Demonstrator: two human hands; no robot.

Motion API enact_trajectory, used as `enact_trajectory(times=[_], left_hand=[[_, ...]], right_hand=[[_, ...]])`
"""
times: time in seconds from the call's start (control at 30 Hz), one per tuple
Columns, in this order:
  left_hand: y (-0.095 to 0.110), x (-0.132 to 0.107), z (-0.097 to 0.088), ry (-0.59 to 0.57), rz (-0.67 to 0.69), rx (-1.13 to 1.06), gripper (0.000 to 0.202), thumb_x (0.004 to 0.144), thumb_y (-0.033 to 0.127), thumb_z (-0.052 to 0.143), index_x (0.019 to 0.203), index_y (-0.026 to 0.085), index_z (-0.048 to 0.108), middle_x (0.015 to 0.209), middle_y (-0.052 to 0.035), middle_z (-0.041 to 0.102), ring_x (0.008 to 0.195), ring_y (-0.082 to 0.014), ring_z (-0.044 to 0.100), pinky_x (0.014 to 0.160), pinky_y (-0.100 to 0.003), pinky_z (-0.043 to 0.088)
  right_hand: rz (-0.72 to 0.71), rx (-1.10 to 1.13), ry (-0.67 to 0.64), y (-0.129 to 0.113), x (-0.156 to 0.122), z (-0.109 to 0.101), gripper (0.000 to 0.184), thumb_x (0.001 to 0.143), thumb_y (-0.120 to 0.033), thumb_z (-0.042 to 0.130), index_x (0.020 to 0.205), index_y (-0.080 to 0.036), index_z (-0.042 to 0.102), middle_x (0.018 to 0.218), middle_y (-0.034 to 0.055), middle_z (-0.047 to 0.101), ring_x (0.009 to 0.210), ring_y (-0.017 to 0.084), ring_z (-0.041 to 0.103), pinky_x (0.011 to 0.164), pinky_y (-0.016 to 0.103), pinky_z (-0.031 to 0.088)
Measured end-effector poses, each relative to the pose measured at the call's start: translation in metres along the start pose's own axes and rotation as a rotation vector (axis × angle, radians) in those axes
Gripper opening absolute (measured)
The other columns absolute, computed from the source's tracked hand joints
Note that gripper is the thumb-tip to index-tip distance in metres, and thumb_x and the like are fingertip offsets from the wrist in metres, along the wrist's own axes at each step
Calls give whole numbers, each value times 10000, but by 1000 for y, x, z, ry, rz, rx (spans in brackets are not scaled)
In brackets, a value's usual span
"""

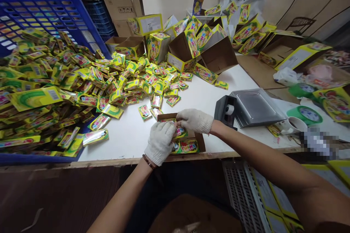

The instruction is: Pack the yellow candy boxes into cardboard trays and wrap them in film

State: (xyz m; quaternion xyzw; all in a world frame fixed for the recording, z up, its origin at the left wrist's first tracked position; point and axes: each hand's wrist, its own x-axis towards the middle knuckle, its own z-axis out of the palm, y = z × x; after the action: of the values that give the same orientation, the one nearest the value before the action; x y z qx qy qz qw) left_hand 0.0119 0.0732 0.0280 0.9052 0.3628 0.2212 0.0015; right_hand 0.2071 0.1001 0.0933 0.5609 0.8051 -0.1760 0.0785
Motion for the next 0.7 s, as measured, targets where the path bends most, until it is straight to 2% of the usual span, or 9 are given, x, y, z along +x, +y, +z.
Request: enact_trajectory(times=[0.1,0.17,0.27,0.33,0.53,0.7], left_hand=[[6,6,4,-34,-29,-26,529,764,154,597,1287,149,519,1145,-107,653,1070,-259,560,982,-418,414],[5,6,4,-149,-95,-3,553,794,242,623,1319,133,489,1192,-128,634,1135,-281,536,1019,-453,388],[-2,5,0,-337,-175,71,432,833,299,603,1234,149,546,1170,-140,650,1156,-326,529,1028,-569,327],[-7,5,-3,-389,-178,83,337,840,278,595,1158,167,581,1110,-127,680,1113,-329,557,1026,-608,296],[-14,5,-5,-400,-130,41,311,779,329,685,1047,191,607,1024,-107,699,1044,-312,588,1039,-585,296],[-13,0,-1,-309,-162,6,367,801,275,632,1151,185,571,1073,-101,654,993,-270,579,951,-450,421]], right_hand=[[-26,-70,-174,-1,1,-6,326,903,-310,505,1177,-217,656,1178,78,689,1050,205,635,803,250,441],[31,-142,-279,1,4,-9,349,891,-280,516,1199,-201,659,1182,107,689,1055,228,643,796,272,448],[92,-194,-370,6,10,-13,346,847,-214,558,1148,-118,698,1107,178,707,994,268,671,774,309,468],[105,-212,-417,11,15,-16,349,794,-169,602,1109,-70,717,1080,209,709,962,282,682,762,321,483],[142,-254,-437,22,27,-15,397,741,-145,648,1108,-7,709,1081,255,698,971,322,685,748,360,520],[151,-243,-453,7,43,18,460,607,-110,749,1061,-42,733,1013,226,726,948,311,698,765,346,538]])
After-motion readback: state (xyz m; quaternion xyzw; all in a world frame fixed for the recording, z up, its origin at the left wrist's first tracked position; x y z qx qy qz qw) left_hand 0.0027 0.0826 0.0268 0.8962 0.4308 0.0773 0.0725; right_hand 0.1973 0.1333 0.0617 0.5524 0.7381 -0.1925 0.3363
